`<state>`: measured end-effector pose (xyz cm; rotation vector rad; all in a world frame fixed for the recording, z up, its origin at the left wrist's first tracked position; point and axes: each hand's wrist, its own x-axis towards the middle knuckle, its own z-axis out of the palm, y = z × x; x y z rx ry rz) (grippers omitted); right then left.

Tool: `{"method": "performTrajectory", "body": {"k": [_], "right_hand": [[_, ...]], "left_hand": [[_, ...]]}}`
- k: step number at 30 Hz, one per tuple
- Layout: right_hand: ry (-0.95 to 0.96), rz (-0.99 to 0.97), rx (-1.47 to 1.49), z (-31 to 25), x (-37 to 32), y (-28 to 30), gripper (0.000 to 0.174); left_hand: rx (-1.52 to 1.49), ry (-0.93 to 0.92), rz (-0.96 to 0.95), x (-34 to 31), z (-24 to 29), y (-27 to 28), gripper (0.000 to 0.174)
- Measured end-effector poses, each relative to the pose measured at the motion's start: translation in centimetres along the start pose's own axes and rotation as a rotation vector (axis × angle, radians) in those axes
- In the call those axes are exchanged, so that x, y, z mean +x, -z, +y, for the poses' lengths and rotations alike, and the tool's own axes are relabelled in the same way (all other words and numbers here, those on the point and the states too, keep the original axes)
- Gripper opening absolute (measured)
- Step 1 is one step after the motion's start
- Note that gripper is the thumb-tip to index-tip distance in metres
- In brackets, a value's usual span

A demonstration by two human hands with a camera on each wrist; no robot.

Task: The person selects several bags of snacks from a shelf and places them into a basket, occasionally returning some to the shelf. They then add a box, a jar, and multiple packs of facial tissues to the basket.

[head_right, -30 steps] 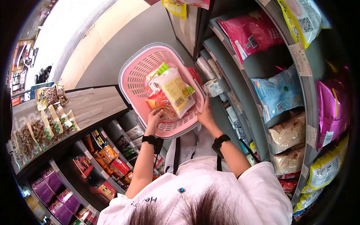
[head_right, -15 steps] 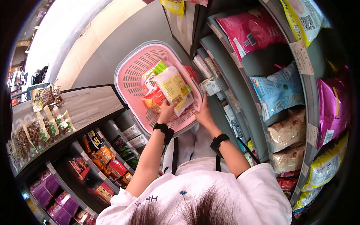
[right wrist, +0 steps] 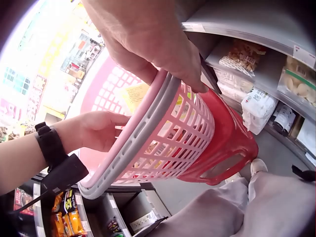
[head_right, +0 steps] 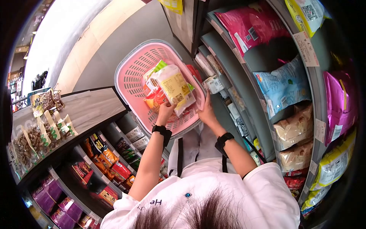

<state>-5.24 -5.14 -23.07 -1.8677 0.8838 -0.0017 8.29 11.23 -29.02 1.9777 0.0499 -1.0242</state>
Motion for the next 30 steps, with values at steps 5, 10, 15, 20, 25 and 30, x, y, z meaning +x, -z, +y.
{"method": "performTrajectory", "body": {"k": [5,10,15,20,25,30], "right_hand": [[0.019,0.011,-0.025,0.4,0.0,-0.2,0.101],[-0.047,-0.006,-0.011,-0.2,-0.1,0.0,0.101],[-0.039,-0.013,0.019,0.0,0.1,-0.1,0.101],[-0.061,-0.031,0.032,-0.5,-0.2,0.4,0.102],[-0.097,-0.06,0.079,-1.4,-0.2,0.9,0.101],[0.026,-0.012,-0.004,-1.9,-0.7,1.4,0.099]], "left_hand": [[0.072,-0.022,0.009,-0.5,2.1,-0.9,0.028],[0.163,-0.094,0.016,-0.5,1.7,-0.1,0.025],[0.159,-0.077,0.004,-0.4,-0.2,0.6,0.027],[0.062,-0.033,-0.001,-0.1,0.9,-0.7,0.03],[-0.003,-0.052,0.046,-0.4,2.2,-1.0,0.026],[-0.27,0.067,-0.042,-2.3,3.9,1.2,0.024]]}}
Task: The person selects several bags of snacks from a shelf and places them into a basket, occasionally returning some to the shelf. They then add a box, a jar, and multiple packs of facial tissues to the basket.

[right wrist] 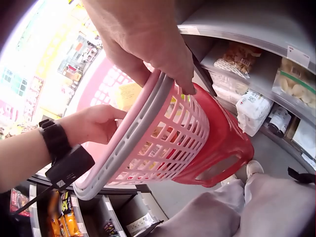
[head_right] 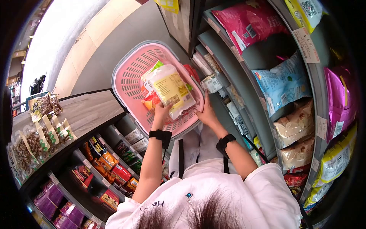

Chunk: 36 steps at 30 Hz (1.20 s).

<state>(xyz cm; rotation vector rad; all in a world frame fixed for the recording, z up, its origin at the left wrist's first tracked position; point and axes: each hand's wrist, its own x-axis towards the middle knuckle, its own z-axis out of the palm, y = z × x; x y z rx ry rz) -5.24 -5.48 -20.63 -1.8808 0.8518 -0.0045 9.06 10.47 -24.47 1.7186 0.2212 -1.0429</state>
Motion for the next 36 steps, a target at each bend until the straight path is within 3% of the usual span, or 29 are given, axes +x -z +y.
{"method": "performTrajectory", "body": {"k": [2,5,9,12,16,18,20,23,25,29,30,32,34,36], "right_hand": [[0.092,0.058,-0.162,-0.4,-0.2,0.3,0.097],[0.192,0.129,-0.153,-2.7,-0.5,2.2,0.09],[0.007,-0.295,0.738,-5.9,-1.1,3.5,0.084],[-0.261,-0.605,0.631,-6.6,-1.9,5.7,0.06],[-0.387,-0.436,0.777,-4.7,-3.1,6.7,0.048],[-0.45,-0.282,0.907,-3.1,-4.0,7.0,0.046],[-0.426,-0.096,1.01,-2.0,-3.7,7.0,0.042],[-0.376,0.129,1.099,-0.6,-2.2,6.9,0.042],[-0.356,0.207,1.043,0.8,0.6,7.6,0.04],[-0.336,0.328,1.059,4.8,7.6,10.5,0.042],[-0.311,0.385,1.048,5.4,9.4,11.1,0.03],[-0.274,0.413,1.115,8.8,13.6,13.1,0.041],[-0.114,0.402,1.145,9.7,17.4,14.1,0.042],[-0.106,0.386,1.284,11.2,21.4,14.9,0.042]], "left_hand": [[-0.07,-0.016,-0.044,-2.3,1.8,1.6,0.024],[-0.209,-0.042,-0.204,-5.7,3.4,4.4,0.021],[-0.343,0.014,-0.432,-10.3,5.9,5.2,0.027],[-0.331,0.022,-0.452,-10.4,5.5,4.2,0.031],[-0.308,-0.08,-0.231,-10.0,5.7,0.4,0.033],[-0.354,-0.154,-0.236,-9.9,5.9,-1.1,0.029],[-0.298,-0.156,-0.262,-9.9,6.5,-1.6,0.028],[-0.038,-0.354,-0.18,-9.9,7.0,-2.0,0.027],[0.078,-0.446,-0.132,-9.5,6.7,-1.9,0.028],[0.175,-0.433,-0.114,-9.5,5.8,-0.7,0.029],[0.193,-0.424,-0.109,-9.5,5.5,-0.4,0.029],[0.238,-0.409,-0.106,-9.3,4.9,0.0,0.03],[0.257,-0.401,-0.093,-9.1,4.1,0.3,0.031],[0.287,-0.382,-0.087,-8.9,3.5,0.5,0.031]]}}
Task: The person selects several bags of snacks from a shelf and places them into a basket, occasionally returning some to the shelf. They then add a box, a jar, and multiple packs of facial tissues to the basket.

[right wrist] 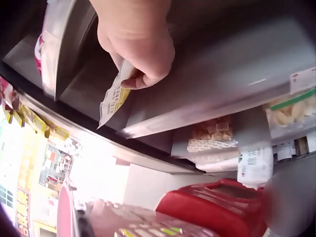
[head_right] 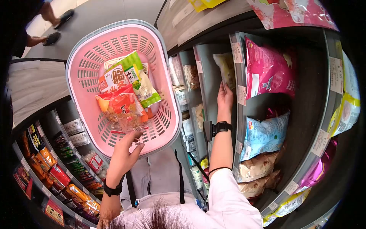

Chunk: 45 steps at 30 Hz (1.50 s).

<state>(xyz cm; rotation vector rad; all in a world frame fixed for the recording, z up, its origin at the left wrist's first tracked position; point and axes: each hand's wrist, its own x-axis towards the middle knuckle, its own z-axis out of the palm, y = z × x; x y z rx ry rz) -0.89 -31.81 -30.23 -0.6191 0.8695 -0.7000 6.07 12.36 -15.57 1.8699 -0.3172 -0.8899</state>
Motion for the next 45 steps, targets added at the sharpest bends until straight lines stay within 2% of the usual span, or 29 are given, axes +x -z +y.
{"method": "performTrajectory", "body": {"k": [2,3,6,9,10,11,14,17,18,19,21,23,26,27,29,30,31,34,35,38,40,41,44,45], "right_hand": [[0.017,-0.021,0.014,0.4,2.6,-0.4,0.043],[0.0,0.055,0.009,0.7,3.4,-0.9,0.041],[0.199,0.077,-0.407,1.9,2.8,-1.3,0.037],[0.18,0.252,-0.602,1.6,-0.3,-3.0,0.033],[0.182,0.239,-0.613,1.5,-1.7,-3.7,0.03],[0.173,0.171,-0.592,1.6,-3.5,-4.5,0.028],[0.155,-0.043,-0.664,3.1,-13.3,-11.2,0.024],[-0.035,-0.396,-0.858,6.4,-21.2,-14.6,0.028],[-0.129,-0.54,-0.938,7.9,-23.1,-15.2,0.03],[-0.224,-0.682,-1.021,9.4,-24.5,-16.0,0.044],[0.075,-1.064,-1.338,13.5,-25.7,-14.4,0.06],[-0.137,-1.11,-1.505,16.2,-26.7,-13.1,0.074],[-0.12,-1.129,-1.575,16.4,-26.9,-12.9,0.07],[-0.121,-1.114,-1.548,16.5,-26.8,-12.4,0.074],[-0.045,-1.045,-1.439,16.0,-26.4,-11.7,0.078],[-0.007,-1.016,-1.38,15.6,-26.1,-11.6,0.08],[-0.081,-1.006,-1.361,15.1,-25.3,-11.8,0.09],[-0.059,-0.96,-1.306,12.8,-24.2,-12.8,0.1],[0.0,-0.973,-1.294,12.6,-24.0,-12.5,0.109],[0.246,-1.086,-1.384,11.4,-23.6,-13.1,0.105],[0.056,-1.088,-1.311,10.2,-23.8,-14.3,0.093],[-0.04,-1.086,-1.272,9.7,-24.0,-14.8,0.088],[-0.022,-1.01,-1.154,8.6,-24.1,-15.4,0.069],[0.117,-1.0,-1.081,9.0,-23.9,-15.0,0.061]], "left_hand": [[0.028,0.002,0.026,0.0,-1.0,-0.2,0.032],[0.038,0.018,0.03,0.0,-1.3,-0.3,0.032],[0.063,0.072,0.021,-0.3,-1.7,-0.6,0.033],[0.108,0.09,-0.01,0.0,-1.6,-0.1,0.036],[0.139,0.112,-0.029,0.2,-1.2,0.2,0.037],[0.171,0.131,-0.046,0.6,-0.9,0.6,0.038],[0.39,0.088,0.113,2.4,-1.5,1.7,0.046],[0.568,0.137,0.338,5.2,-2.7,3.0,0.057],[0.64,0.146,0.315,6.1,-3.3,3.5,0.061],[0.709,0.152,0.291,7.0,-3.9,4.2,0.064],[0.803,0.134,0.22,8.2,-5.4,4.9,0.071],[0.852,0.08,0.127,9.7,-7.1,4.8,0.077],[0.932,0.105,-0.015,11.3,-9.4,4.3,0.08],[0.823,0.027,0.076,11.7,-9.7,4.2,0.068],[0.853,0.018,0.043,11.8,-10.2,4.2,0.054],[0.871,0.016,0.03,11.7,-9.4,4.5,0.048],[0.813,-0.075,0.119,11.0,-8.2,4.4,0.028],[0.651,0.106,-0.017,9.0,-4.5,4.6,0.034],[0.637,0.034,0.034,7.9,-3.5,4.4,0.027],[0.607,-0.093,-0.01,5.5,0.6,5.2,0.025],[0.513,-0.233,-0.05,4.5,4.3,5.9,0.018],[0.498,-0.237,-0.079,4.0,5.6,6.1,0.021],[0.464,-0.397,-0.035,3.6,8.4,5.7,0.022],[0.488,-0.381,-0.042,3.3,8.9,5.8,0.027]]}}
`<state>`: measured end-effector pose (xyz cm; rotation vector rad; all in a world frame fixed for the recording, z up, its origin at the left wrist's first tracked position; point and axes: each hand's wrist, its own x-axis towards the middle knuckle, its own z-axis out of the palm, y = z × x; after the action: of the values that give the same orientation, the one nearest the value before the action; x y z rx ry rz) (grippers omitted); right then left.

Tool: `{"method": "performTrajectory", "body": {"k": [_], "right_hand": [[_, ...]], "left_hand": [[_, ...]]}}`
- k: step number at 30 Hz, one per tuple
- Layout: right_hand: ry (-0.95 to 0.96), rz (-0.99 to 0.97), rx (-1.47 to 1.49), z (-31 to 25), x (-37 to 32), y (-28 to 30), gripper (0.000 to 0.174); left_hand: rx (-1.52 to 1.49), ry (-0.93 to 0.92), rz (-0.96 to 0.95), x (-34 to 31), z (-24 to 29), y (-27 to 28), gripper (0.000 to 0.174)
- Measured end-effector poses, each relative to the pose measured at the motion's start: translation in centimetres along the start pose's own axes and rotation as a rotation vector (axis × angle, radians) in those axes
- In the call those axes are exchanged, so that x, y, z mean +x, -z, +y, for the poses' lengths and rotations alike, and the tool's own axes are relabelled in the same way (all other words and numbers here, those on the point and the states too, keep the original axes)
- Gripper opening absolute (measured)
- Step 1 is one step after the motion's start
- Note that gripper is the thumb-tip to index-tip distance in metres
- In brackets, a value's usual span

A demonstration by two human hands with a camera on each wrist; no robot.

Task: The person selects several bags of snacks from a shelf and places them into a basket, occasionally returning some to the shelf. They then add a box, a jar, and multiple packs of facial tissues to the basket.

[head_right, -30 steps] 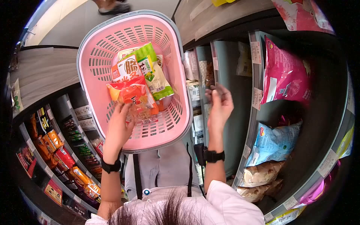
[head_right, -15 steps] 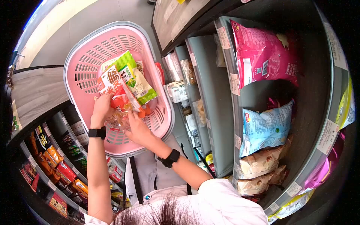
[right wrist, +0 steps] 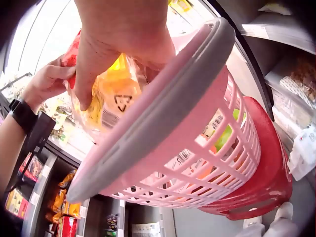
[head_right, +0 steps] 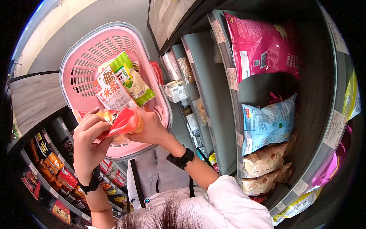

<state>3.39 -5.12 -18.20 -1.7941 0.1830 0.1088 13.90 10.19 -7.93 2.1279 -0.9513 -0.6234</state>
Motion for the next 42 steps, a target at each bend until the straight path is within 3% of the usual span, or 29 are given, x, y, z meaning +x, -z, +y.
{"method": "performTrajectory", "body": {"k": [3,4,6,7,9,10,12,13,16,19,22,25,26,27,29,32,35,36,40,42], "right_hand": [[-0.392,-0.078,0.345,-0.6,-1.1,1.3,0.058],[-0.31,0.029,0.403,0.3,-2.1,1.1,0.056],[-0.483,0.135,0.773,0.7,-3.5,1.6,0.059],[-0.568,0.188,0.958,0.6,-3.8,2.2,0.06],[-0.601,0.194,0.991,0.4,-4.6,3.4,0.065],[-0.586,0.211,1.004,1.8,-5.5,3.5,0.065],[-0.572,0.211,1.058,2.0,-6.1,4.3,0.067],[-0.574,0.192,1.038,2.2,-6.4,4.7,0.068],[-0.598,0.116,0.96,2.5,-7.7,6.3,0.072],[-0.496,0.191,1.064,1.3,-8.6,7.0,0.074],[-0.522,0.347,1.035,2.2,-10.8,7.4,0.075],[-0.524,0.559,1.033,4.2,-13.2,9.4,0.068],[-0.495,0.619,1.064,4.7,-13.4,10.2,0.065],[-0.465,0.676,1.095,5.4,-13.4,11.2,0.062],[-0.434,0.936,0.983,8.7,-13.7,13.6,0.053],[-0.358,1.165,0.824,15.4,-13.4,18.8,0.041],[-0.421,1.366,0.756,12.9,-8.7,20.0,0.042],[-0.442,1.418,0.72,12.7,-7.5,20.1,0.043],[-0.49,1.547,0.487,13.9,-5.3,20.8,0.051],[-0.504,1.445,0.354,13.1,-5.2,20.6,0.057]], "left_hand": [[0.063,-0.113,0.42,1.4,1.8,-0.4,0.046],[0.022,-0.058,0.466,1.8,1.9,-0.5,0.055],[-0.06,0.057,0.558,2.2,1.8,-0.6,0.072],[-0.192,0.157,0.487,1.8,1.1,-1.1,0.077],[-0.458,0.35,0.333,0.7,-0.9,-2.7,0.087],[-0.458,0.561,0.093,0.4,-0.8,-2.7,0.092],[-0.804,0.697,-0.129,0.1,-2.2,-4.9,0.086],[-0.976,0.567,-0.083,-0.9,-3.6,-7.6,0.079],[-1.017,0.502,-0.059,-0.7,-2.2,-8.6,0.068],[-0.973,0.459,-0.105,-0.1,-1.1,-8.3,0.062],[-0.815,0.296,-0.178,0.8,0.1,-8.7,0.055],[-0.928,0.268,-0.277,2.0,1.8,-9.4,0.058],[-0.795,0.034,-0.11,2.4,2.5,-12.0,0.061],[-0.823,0.094,-0.226,3.0,3.1,-11.9,0.063],[-0.787,0.08,-0.17,3.1,3.2,-13.3,0.061],[-0.822,0.136,-0.129,2.5,2.7,-13.1,0.052],[-0.803,0.36,-0.29,1.5,1.6,-11.8,0.05],[-0.79,0.349,-0.274,1.1,1.1,-11.7,0.049],[-0.798,0.429,-0.223,-0.7,-0.3,-12.1,0.048],[-0.785,0.433,-0.182,-1.1,-0.5,-12.1,0.047]]}}
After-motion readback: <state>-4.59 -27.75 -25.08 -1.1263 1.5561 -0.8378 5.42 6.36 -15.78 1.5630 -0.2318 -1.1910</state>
